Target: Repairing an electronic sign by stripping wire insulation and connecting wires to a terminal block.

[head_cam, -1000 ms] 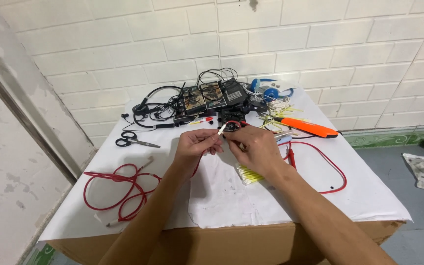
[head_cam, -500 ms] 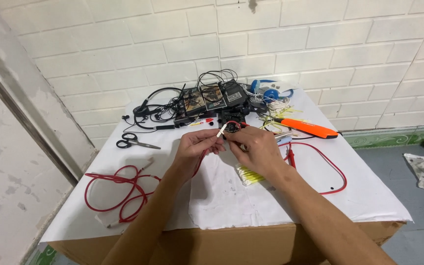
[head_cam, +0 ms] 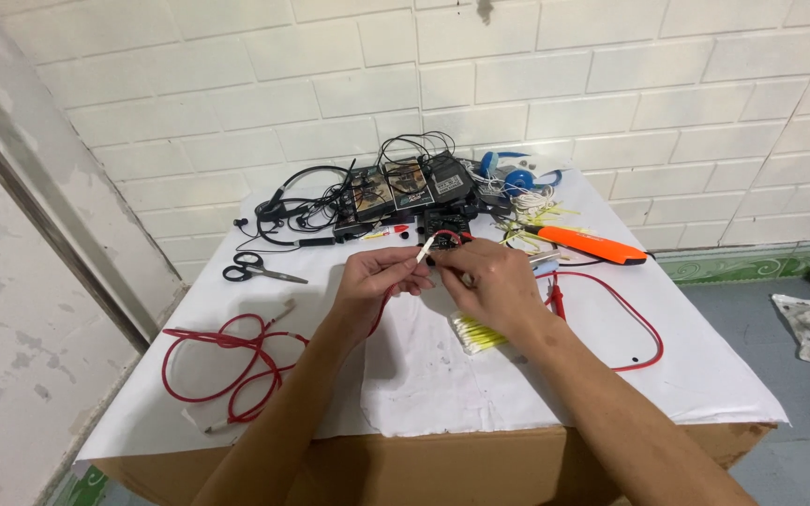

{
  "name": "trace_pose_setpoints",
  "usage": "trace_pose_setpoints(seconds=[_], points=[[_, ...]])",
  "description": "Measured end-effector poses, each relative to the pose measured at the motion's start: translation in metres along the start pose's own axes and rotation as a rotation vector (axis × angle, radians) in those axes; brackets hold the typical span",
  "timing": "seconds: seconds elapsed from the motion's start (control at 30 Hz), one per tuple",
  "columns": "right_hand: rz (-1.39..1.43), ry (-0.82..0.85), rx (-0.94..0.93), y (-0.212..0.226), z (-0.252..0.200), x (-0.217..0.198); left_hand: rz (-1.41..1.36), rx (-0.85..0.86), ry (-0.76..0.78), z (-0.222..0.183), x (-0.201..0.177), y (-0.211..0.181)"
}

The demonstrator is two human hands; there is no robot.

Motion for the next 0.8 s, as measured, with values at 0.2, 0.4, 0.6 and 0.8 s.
trace_pose_setpoints(seconds=[0.2,0.4,0.6,0.8], points=[[0.010,-0.017,0.015,0.000,0.000,-0.002,0.021,0.008,0.023,0.001,0.000,0.000],[0.066,0.016,0.044,0.002,0.002,-0.007,0.006,-0.002,-0.001,0.001,0.001,-0.007],[0.059,-0.044,0.097,-0.002,0.003,-0.010,0.025,-0.008,0.011,0.001,0.001,-0.004],[0.118,0.051,0.088,0.007,0.001,-0.004,0.028,-0.020,0.003,-0.001,0.002,-0.005]])
Point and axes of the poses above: each hand's wrist, its own z-axis towards the middle knuckle, its own x-axis out of the palm, y = z × x, the point moved 6 cm from there along z, towards the middle knuckle, and after that the axes turned 10 degrees about x, right-handed, at the moved point
